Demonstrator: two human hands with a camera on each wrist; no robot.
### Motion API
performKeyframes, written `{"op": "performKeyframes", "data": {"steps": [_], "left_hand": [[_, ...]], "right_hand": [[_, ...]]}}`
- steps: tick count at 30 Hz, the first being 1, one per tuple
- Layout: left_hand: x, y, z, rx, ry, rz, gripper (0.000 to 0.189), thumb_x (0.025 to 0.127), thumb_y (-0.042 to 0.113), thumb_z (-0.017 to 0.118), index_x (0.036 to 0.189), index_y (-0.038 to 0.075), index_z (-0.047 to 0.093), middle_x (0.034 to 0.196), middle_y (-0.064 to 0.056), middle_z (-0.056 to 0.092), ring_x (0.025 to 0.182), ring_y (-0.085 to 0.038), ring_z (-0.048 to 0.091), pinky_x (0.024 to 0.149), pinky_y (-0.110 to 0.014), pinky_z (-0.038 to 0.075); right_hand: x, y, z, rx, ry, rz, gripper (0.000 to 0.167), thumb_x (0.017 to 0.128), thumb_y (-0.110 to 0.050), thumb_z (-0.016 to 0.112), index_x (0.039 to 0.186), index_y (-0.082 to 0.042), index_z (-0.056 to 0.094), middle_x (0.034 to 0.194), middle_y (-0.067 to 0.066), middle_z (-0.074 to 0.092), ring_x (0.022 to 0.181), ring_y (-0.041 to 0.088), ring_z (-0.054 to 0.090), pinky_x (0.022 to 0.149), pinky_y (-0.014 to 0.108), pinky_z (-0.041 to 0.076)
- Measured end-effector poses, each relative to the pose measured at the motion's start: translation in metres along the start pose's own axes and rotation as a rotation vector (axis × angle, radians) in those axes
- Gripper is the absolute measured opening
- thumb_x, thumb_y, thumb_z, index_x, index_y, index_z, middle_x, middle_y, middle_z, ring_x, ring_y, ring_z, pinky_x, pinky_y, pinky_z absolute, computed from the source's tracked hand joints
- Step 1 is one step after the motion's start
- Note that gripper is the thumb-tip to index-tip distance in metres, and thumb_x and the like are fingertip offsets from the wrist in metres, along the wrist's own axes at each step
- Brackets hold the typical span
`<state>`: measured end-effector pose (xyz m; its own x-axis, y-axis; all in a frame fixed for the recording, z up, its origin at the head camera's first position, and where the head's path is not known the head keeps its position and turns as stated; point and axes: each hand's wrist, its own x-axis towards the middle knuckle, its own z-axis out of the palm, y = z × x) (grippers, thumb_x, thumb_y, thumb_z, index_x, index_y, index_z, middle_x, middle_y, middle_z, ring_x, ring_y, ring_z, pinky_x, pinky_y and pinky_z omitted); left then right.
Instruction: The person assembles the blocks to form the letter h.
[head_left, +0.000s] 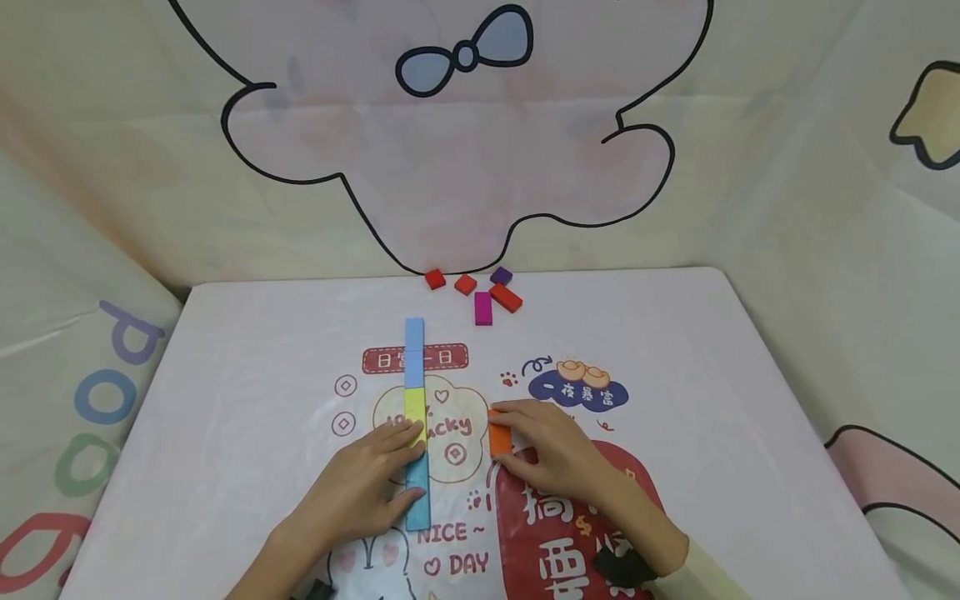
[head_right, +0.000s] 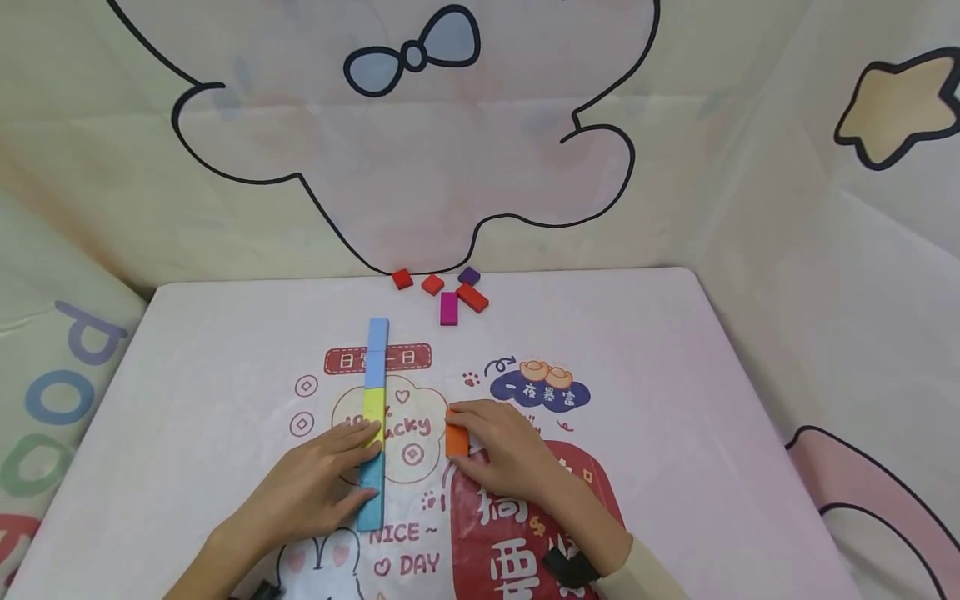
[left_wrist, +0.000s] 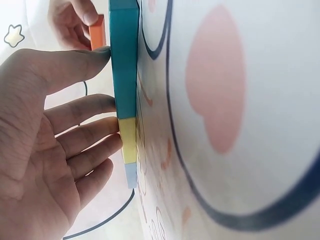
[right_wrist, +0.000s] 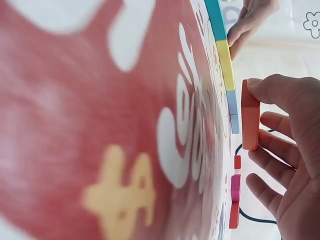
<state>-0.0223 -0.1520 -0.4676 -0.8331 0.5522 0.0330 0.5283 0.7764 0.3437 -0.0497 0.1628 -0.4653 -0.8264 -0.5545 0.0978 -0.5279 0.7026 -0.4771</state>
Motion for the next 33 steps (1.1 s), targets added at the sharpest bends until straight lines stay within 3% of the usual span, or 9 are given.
{"op": "performKeyframes", "data": {"steps": [9, 18, 25, 33], "left_hand": [[-0.001, -0.001, 0.000, 0.000, 0.017, 0.002, 0.059, 0.088, 0.045, 0.082, 0.137, 0.013, 0.072, 0.154, -0.003, 0.063, 0.147, -0.024, 0.057, 0.122, -0.044, 0.048], [-0.002, 0.000, 0.003, -0.019, 0.010, 0.001, 0.060, 0.088, 0.045, 0.082, 0.137, 0.012, 0.072, 0.155, -0.003, 0.062, 0.147, -0.025, 0.056, 0.123, -0.044, 0.046], [-0.001, -0.001, 0.001, -0.010, 0.006, 0.003, 0.060, 0.088, 0.046, 0.082, 0.138, 0.013, 0.072, 0.155, -0.002, 0.062, 0.147, -0.024, 0.056, 0.123, -0.044, 0.047], [0.000, -0.001, -0.001, -0.008, 0.000, 0.008, 0.060, 0.089, 0.045, 0.081, 0.138, 0.013, 0.072, 0.154, -0.002, 0.062, 0.147, -0.023, 0.056, 0.122, -0.044, 0.047]], "right_hand": [[-0.026, -0.001, 0.003, -0.009, -0.012, 0.061, 0.059, 0.089, -0.039, 0.085, 0.143, -0.023, 0.067, 0.150, -0.006, 0.064, 0.140, 0.019, 0.060, 0.116, 0.052, 0.053], [-0.054, 0.003, 0.006, -0.043, 0.018, 0.089, 0.057, 0.087, -0.039, 0.086, 0.140, -0.027, 0.069, 0.145, -0.010, 0.066, 0.135, 0.017, 0.063, 0.111, 0.050, 0.056], [-0.066, 0.002, 0.006, -0.046, 0.011, 0.131, 0.060, 0.086, -0.043, 0.087, 0.142, -0.030, 0.068, 0.145, -0.015, 0.065, 0.133, 0.012, 0.062, 0.106, 0.046, 0.060], [-0.074, 0.001, 0.004, -0.064, 0.026, 0.111, 0.062, 0.084, -0.040, 0.089, 0.142, -0.029, 0.067, 0.146, -0.015, 0.065, 0.132, 0.011, 0.062, 0.106, 0.043, 0.060]]}}
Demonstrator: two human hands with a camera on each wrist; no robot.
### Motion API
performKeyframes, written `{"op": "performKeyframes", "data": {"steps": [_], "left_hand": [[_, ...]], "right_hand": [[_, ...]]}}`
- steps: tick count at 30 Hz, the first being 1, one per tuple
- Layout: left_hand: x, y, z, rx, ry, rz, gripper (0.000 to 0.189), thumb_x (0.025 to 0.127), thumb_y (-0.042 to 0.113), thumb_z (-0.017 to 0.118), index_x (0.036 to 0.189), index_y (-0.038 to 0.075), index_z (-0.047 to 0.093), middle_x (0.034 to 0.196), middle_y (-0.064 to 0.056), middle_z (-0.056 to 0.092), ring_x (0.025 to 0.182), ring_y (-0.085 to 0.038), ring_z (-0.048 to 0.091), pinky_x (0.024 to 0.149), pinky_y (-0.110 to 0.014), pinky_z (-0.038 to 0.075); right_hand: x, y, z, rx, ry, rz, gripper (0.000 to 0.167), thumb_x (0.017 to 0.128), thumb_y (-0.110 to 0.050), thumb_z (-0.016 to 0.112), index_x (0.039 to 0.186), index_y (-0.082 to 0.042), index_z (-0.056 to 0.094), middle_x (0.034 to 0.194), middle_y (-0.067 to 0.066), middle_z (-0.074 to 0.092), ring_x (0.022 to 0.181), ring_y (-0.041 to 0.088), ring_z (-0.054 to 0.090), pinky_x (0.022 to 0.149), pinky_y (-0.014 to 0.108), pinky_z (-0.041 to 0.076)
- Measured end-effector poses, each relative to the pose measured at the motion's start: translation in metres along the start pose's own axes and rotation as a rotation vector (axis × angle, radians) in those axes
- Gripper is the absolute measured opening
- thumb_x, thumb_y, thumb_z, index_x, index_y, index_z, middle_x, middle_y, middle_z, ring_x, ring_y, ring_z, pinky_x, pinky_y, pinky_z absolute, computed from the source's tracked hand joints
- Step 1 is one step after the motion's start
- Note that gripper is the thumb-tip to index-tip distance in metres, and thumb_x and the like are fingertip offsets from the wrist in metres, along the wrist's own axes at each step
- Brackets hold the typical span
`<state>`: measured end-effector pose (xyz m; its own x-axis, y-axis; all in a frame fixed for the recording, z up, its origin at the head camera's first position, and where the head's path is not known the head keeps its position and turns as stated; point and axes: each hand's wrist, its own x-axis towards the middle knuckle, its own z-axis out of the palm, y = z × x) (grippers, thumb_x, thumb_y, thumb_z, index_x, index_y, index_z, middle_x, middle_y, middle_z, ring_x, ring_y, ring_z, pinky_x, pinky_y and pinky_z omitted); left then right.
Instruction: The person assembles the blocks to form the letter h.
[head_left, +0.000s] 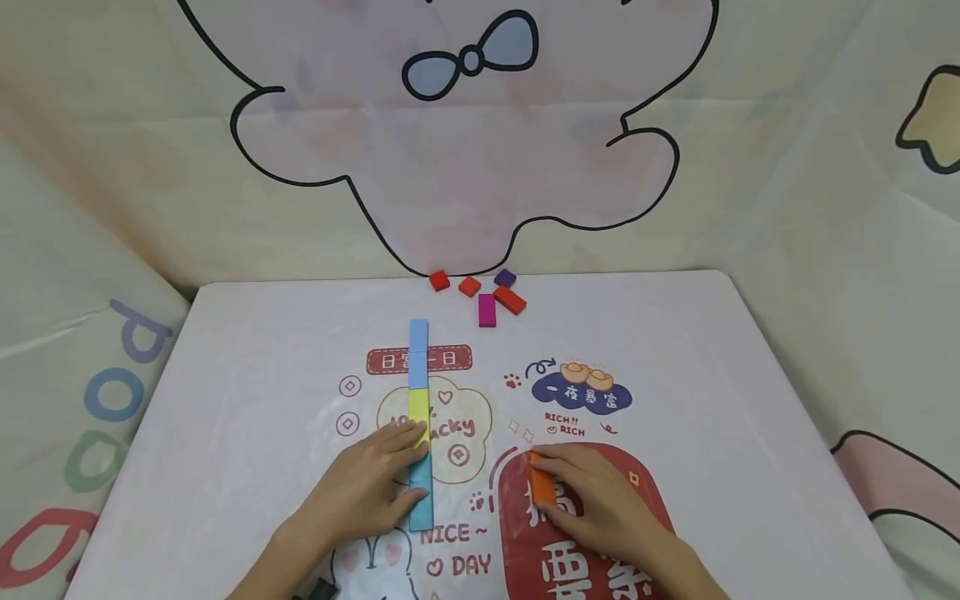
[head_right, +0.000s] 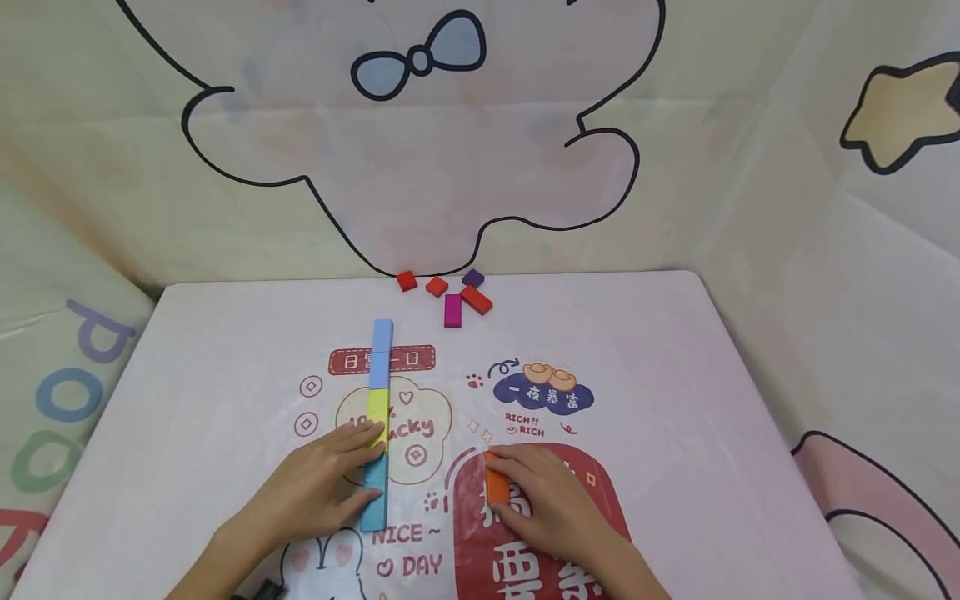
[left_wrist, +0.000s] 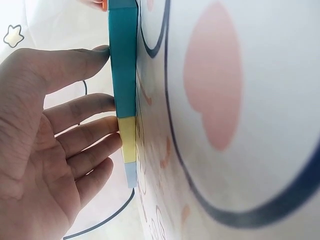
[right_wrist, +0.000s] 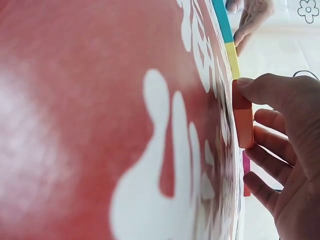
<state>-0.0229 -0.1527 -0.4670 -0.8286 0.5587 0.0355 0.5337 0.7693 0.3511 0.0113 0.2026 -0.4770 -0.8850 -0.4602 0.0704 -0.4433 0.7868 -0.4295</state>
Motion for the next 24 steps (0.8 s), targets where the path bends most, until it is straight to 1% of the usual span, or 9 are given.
{"op": "performKeyframes", "data": {"steps": [5, 9, 19, 24], "left_hand": [[-0.0005, -0.0002, -0.0002, 0.003, 0.008, 0.004, 0.060, 0.089, 0.046, 0.081, 0.138, 0.013, 0.072, 0.154, -0.002, 0.062, 0.147, -0.023, 0.057, 0.122, -0.043, 0.047], [-0.0003, 0.0001, 0.0004, 0.006, 0.006, 0.000, 0.060, 0.088, 0.046, 0.081, 0.138, 0.014, 0.072, 0.154, -0.002, 0.062, 0.147, -0.023, 0.057, 0.122, -0.044, 0.048], [0.0000, 0.0001, 0.0006, 0.004, -0.004, -0.012, 0.060, 0.088, 0.046, 0.081, 0.138, 0.014, 0.072, 0.155, -0.001, 0.062, 0.148, -0.023, 0.056, 0.122, -0.044, 0.048], [0.0002, 0.0004, 0.0004, 0.003, -0.007, -0.014, 0.060, 0.088, 0.046, 0.082, 0.138, 0.014, 0.072, 0.154, -0.001, 0.062, 0.148, -0.023, 0.056, 0.121, -0.044, 0.048]], "right_hand": [[-0.0031, 0.0022, -0.0001, 0.008, -0.001, 0.016, 0.064, 0.083, -0.039, 0.091, 0.141, -0.029, 0.068, 0.145, -0.016, 0.065, 0.133, 0.011, 0.061, 0.105, 0.043, 0.061], [-0.0045, 0.0033, -0.0005, 0.015, -0.004, 0.030, 0.064, 0.082, -0.040, 0.091, 0.141, -0.030, 0.068, 0.144, -0.016, 0.066, 0.133, 0.011, 0.062, 0.104, 0.045, 0.061], [-0.0053, 0.0043, -0.0018, -0.005, -0.025, 0.020, 0.066, 0.081, -0.040, 0.091, 0.142, -0.030, 0.067, 0.145, -0.015, 0.066, 0.133, 0.014, 0.063, 0.105, 0.048, 0.061], [-0.0057, 0.0039, -0.0005, -0.010, -0.027, 0.007, 0.066, 0.082, -0.040, 0.091, 0.143, -0.028, 0.067, 0.144, -0.014, 0.067, 0.132, 0.013, 0.063, 0.105, 0.047, 0.060]]}}
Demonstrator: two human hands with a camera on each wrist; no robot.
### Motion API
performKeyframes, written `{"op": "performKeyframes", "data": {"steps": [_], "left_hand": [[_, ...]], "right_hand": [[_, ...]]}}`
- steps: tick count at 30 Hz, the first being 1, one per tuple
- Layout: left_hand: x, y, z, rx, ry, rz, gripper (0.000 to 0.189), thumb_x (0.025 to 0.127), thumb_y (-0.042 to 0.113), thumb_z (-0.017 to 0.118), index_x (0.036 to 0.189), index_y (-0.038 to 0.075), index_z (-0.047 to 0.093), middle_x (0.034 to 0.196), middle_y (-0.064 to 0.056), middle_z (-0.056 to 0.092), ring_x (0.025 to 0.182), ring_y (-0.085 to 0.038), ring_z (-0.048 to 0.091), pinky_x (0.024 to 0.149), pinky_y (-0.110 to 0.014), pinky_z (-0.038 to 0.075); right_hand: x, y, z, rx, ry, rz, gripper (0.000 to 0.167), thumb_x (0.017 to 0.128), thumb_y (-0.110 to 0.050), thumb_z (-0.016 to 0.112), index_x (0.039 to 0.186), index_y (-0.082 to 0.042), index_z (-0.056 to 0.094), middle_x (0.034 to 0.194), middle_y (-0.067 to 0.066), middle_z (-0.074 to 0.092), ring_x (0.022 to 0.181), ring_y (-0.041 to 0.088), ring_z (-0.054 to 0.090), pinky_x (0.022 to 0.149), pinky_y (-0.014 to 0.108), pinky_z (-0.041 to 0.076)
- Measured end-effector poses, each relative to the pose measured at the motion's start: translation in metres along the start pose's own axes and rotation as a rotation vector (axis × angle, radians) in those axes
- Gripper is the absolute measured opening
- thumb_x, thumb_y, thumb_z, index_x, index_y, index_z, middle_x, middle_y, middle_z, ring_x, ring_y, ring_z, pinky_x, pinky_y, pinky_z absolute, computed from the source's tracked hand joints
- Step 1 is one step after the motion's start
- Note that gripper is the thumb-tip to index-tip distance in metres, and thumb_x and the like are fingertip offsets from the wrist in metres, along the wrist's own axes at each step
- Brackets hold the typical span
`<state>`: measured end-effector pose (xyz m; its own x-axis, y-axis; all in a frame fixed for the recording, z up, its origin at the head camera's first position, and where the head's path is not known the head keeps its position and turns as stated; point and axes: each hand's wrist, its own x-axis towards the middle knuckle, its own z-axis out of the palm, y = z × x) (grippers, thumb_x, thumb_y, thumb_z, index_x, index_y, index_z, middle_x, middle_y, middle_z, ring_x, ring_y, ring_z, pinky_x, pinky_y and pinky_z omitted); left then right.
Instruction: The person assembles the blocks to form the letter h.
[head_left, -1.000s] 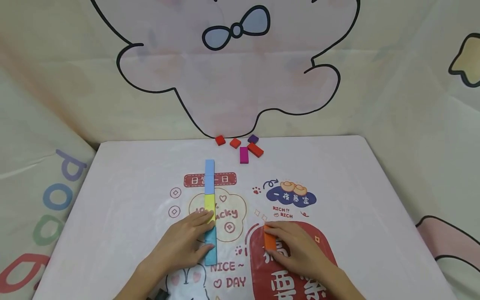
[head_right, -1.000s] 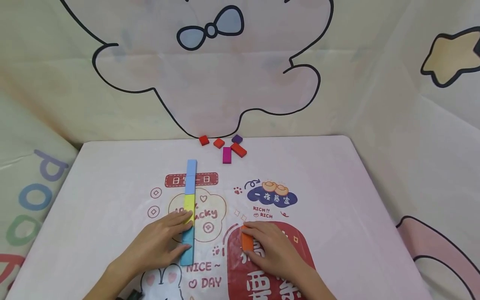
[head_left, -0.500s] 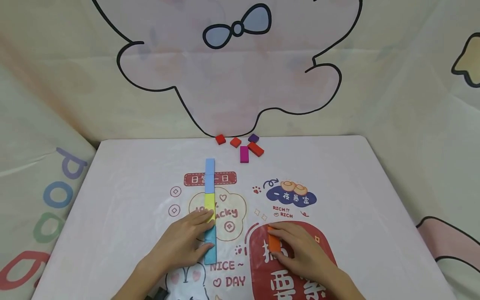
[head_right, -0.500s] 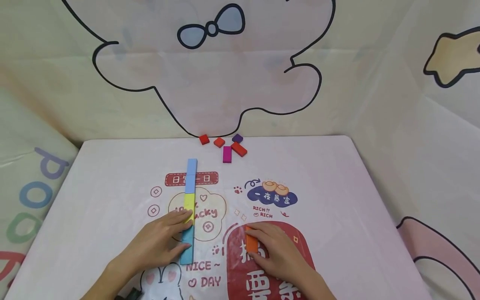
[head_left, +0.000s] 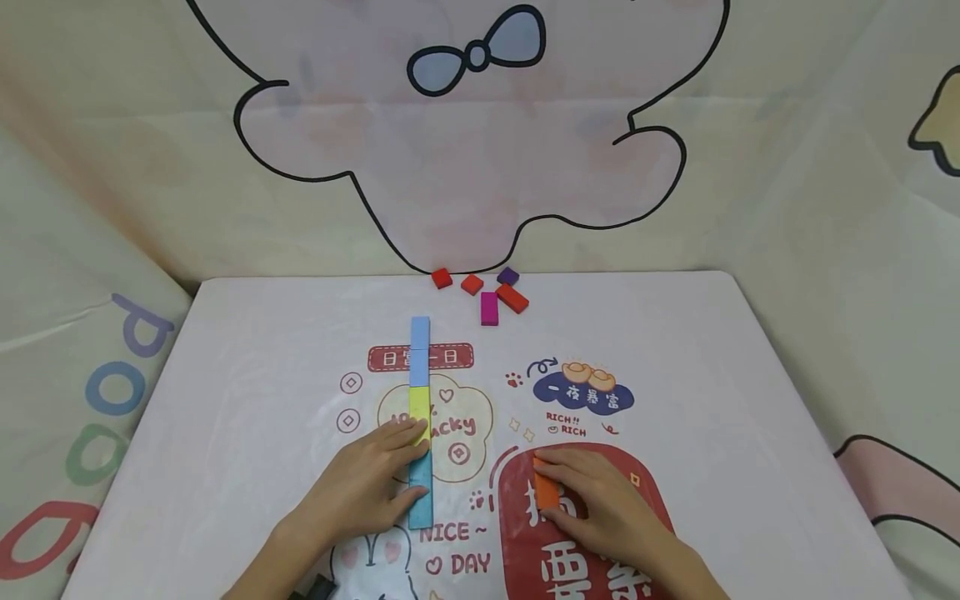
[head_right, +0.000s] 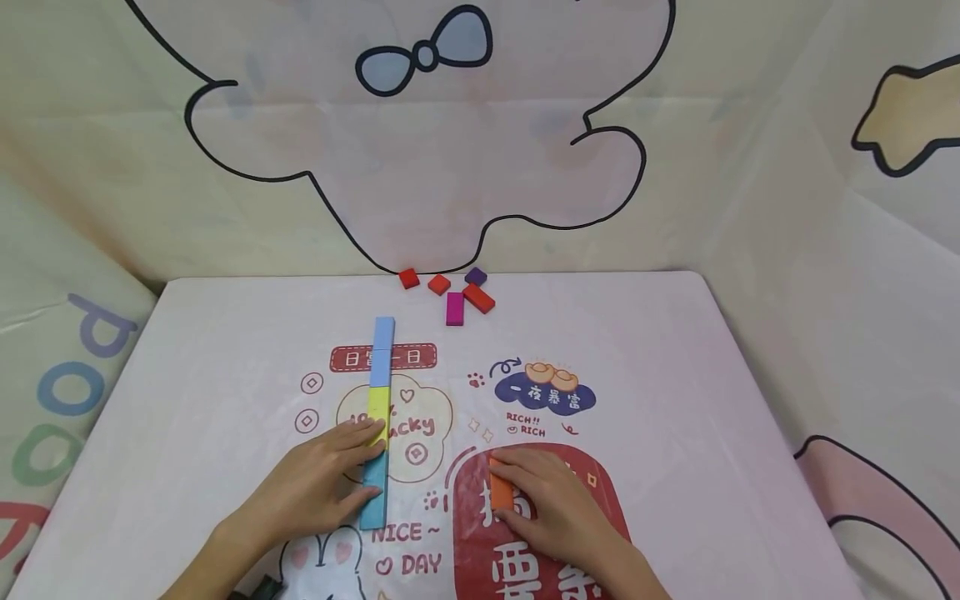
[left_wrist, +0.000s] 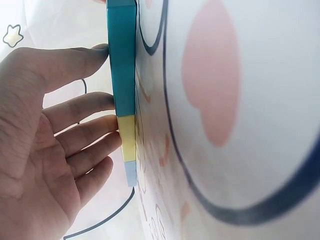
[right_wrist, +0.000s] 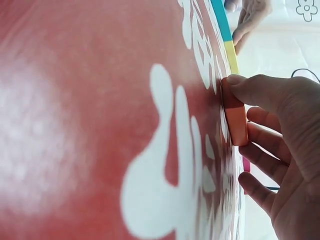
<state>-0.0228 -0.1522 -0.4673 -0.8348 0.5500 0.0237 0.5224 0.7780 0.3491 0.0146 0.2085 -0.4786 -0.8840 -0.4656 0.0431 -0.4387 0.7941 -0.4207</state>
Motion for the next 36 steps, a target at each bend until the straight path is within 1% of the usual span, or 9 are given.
{"op": "performKeyframes", "data": {"steps": [4, 11, 15, 20, 27, 32, 36], "left_hand": [[0.0003, 0.0005, 0.0003, -0.001, -0.005, -0.005, 0.061, 0.087, 0.047, 0.082, 0.138, 0.015, 0.072, 0.154, 0.000, 0.062, 0.148, -0.023, 0.056, 0.122, -0.045, 0.048], [-0.0003, 0.0002, 0.0014, 0.000, -0.001, -0.003, 0.061, 0.087, 0.047, 0.082, 0.138, 0.015, 0.072, 0.155, 0.000, 0.062, 0.148, -0.022, 0.056, 0.122, -0.044, 0.048], [-0.0008, 0.0005, 0.0019, -0.004, 0.000, -0.003, 0.061, 0.088, 0.046, 0.082, 0.138, 0.015, 0.072, 0.155, -0.001, 0.062, 0.148, -0.023, 0.055, 0.122, -0.044, 0.048], [-0.0016, 0.0013, 0.0023, -0.008, -0.005, -0.012, 0.061, 0.088, 0.047, 0.082, 0.139, 0.015, 0.072, 0.155, 0.000, 0.062, 0.148, -0.022, 0.055, 0.122, -0.044, 0.048], [-0.0011, 0.0016, 0.0017, -0.007, -0.006, -0.012, 0.061, 0.088, 0.047, 0.082, 0.139, 0.015, 0.072, 0.155, -0.001, 0.062, 0.148, -0.022, 0.055, 0.122, -0.044, 0.047], [0.0001, 0.0013, 0.0012, -0.009, -0.013, -0.016, 0.062, 0.088, 0.048, 0.082, 0.139, 0.015, 0.071, 0.155, -0.001, 0.061, 0.148, -0.023, 0.055, 0.123, -0.045, 0.047], [0.0005, 0.0000, 0.0007, -0.004, -0.003, -0.014, 0.062, 0.088, 0.048, 0.082, 0.139, 0.014, 0.071, 0.155, -0.001, 0.061, 0.148, -0.022, 0.056, 0.123, -0.044, 0.047]], "right_hand": [[-0.0002, -0.0003, 0.0003, -0.013, 0.010, -0.017, 0.067, 0.082, -0.040, 0.091, 0.143, -0.028, 0.067, 0.144, -0.014, 0.067, 0.131, 0.012, 0.064, 0.105, 0.046, 0.060], [-0.0015, -0.0019, 0.0009, -0.016, -0.011, -0.007, 0.070, 0.079, -0.042, 0.092, 0.144, -0.029, 0.067, 0.142, -0.013, 0.069, 0.131, 0.014, 0.065, 0.102, 0.049, 0.062], [-0.0018, -0.0021, 0.0011, -0.033, -0.001, -0.019, 0.071, 0.078, -0.042, 0.093, 0.143, -0.028, 0.067, 0.142, -0.013, 0.069, 0.131, 0.014, 0.065, 0.102, 0.049, 0.062], [-0.0022, -0.0027, 0.0010, -0.062, 0.016, -0.038, 0.071, 0.078, -0.043, 0.093, 0.142, -0.028, 0.068, 0.141, -0.013, 0.069, 0.130, 0.013, 0.064, 0.103, 0.048, 0.061], [-0.0028, -0.0036, 0.0006, -0.084, 0.005, -0.038, 0.071, 0.079, -0.045, 0.091, 0.143, -0.028, 0.067, 0.141, -0.013, 0.069, 0.131, 0.014, 0.064, 0.106, 0.048, 0.059], [-0.0025, -0.0035, 0.0002, -0.090, 0.007, -0.040, 0.072, 0.079, -0.046, 0.091, 0.144, -0.028, 0.067, 0.142, -0.013, 0.069, 0.132, 0.014, 0.063, 0.106, 0.048, 0.059], [-0.0015, -0.0036, 0.0003, -0.084, 0.008, -0.031, 0.073, 0.078, -0.046, 0.092, 0.145, -0.028, 0.066, 0.143, -0.013, 0.069, 0.132, 0.014, 0.063, 0.107, 0.049, 0.059]]}}
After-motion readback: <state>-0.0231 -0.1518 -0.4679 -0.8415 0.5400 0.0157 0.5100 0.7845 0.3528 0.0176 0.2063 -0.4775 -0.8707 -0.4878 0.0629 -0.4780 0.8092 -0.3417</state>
